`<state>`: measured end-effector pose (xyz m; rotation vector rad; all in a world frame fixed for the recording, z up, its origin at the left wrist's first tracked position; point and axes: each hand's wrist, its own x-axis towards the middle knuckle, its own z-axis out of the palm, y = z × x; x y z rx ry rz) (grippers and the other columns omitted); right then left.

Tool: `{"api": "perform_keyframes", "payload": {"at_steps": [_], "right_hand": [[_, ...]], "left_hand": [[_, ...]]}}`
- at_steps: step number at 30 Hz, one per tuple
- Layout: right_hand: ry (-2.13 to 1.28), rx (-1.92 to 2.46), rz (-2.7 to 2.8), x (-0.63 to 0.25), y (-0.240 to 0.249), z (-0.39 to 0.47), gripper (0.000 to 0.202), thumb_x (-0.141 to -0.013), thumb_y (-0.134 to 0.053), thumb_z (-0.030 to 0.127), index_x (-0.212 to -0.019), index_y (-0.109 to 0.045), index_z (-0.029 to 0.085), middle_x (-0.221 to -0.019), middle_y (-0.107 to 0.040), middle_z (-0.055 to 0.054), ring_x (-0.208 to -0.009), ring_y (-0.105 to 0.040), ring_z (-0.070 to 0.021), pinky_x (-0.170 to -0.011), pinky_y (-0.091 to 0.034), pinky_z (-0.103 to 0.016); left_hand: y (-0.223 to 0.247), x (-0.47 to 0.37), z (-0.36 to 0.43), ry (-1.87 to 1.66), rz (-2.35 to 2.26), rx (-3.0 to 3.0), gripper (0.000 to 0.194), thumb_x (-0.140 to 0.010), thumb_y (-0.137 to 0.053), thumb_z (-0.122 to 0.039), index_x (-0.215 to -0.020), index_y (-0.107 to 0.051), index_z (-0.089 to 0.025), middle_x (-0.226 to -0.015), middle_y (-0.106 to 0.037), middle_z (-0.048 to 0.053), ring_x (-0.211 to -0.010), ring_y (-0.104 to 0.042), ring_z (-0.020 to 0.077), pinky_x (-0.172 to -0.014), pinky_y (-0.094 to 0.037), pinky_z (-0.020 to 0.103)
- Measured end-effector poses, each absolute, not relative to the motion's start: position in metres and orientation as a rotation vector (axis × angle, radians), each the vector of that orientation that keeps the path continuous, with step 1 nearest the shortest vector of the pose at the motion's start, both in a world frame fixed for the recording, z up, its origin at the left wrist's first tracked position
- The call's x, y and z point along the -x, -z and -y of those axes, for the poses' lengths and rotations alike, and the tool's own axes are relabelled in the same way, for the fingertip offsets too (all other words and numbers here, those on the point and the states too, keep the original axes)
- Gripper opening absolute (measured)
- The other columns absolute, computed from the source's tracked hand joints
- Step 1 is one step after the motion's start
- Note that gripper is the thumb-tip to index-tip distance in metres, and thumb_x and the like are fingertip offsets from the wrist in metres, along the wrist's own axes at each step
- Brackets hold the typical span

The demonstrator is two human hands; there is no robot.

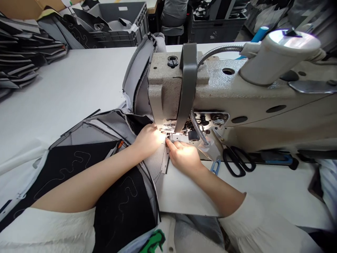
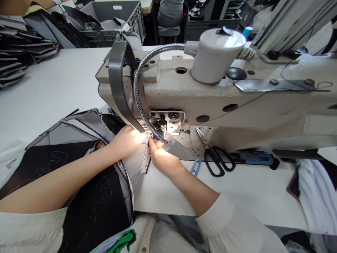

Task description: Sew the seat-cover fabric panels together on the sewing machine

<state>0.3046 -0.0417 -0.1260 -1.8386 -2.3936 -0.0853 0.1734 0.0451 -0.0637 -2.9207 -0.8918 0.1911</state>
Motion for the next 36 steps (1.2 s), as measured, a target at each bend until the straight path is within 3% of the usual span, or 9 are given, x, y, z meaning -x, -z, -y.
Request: {"api": "perform_keyframes", "payload": {"at_steps": [6, 11, 17, 24, 36], "right_hand": [[0.043, 1.862, 2.422, -0.3009, 0.1231, 0.0456, 0.046, -0.084, -0.043, 0.02, -0.127, -0.054, 0.01, -0.083, -0.065, -0.01, -0.075, -0.058, -0.0215, -0.062, -0.04, -0.03], [0.025, 1.883, 2.434, -0.3001, 0.1233, 0.044, 0.046, -0.085, -0.042, 0.019, -0.129, -0.052, 0.011, -0.085, -0.066, -0.01, -0.076, -0.058, -0.0208, -0.064, -0.039, -0.029], [0.008, 1.885, 2.433, -0.2973, 0.1217, 0.0432, 0.046, -0.085, -0.042, 0.017, -0.129, -0.052, 0.01, -0.086, -0.066, -0.01, -0.078, -0.058, -0.0182, -0.064, -0.039, -0.025], [0.072, 1.897, 2.443, -0.2971, 0.1248, 0.0436, 0.045, -0.086, -0.04, 0.018, -0.129, -0.051, 0.011, -0.081, -0.065, -0.009, -0.074, -0.058, -0.0176, -0.06, -0.037, -0.026], [0.061, 1.925, 2.444, -0.2967, 0.1224, 0.0442, 0.045, -0.087, -0.039, 0.019, -0.129, -0.051, 0.013, -0.081, -0.065, -0.008, -0.073, -0.059, -0.0179, -0.055, -0.033, -0.028]], "left_hand": [[0.0644, -0.172, -0.0459, -0.167, 0.865, 2.917, 0.021, -0.079, -0.049, -0.008, -0.076, -0.069, -0.012, -0.067, -0.067, 0.008, -0.069, -0.062, 0.0213, -0.067, -0.045, 0.032], [0.0685, -0.1703, -0.0469, -0.088, 0.861, 2.922, 0.022, -0.08, -0.048, -0.008, -0.078, -0.069, -0.012, -0.074, -0.069, 0.008, -0.074, -0.063, 0.0208, -0.069, -0.045, 0.031], [0.0698, -0.1706, -0.0458, -0.058, 0.932, 2.899, 0.022, -0.079, -0.048, -0.008, -0.071, -0.068, -0.011, -0.068, -0.066, 0.01, -0.073, -0.061, 0.0227, -0.061, -0.043, 0.031], [0.0689, -0.1697, -0.0463, -0.124, 1.007, 2.916, 0.019, -0.08, -0.05, -0.012, -0.079, -0.069, -0.012, -0.079, -0.068, 0.01, -0.078, -0.062, 0.0237, -0.064, -0.045, 0.032], [0.0688, -0.1688, -0.0464, -0.164, 0.977, 2.931, 0.02, -0.078, -0.048, -0.009, -0.079, -0.068, -0.01, -0.079, -0.068, 0.012, -0.08, -0.062, 0.0252, -0.065, -0.044, 0.034]]}}
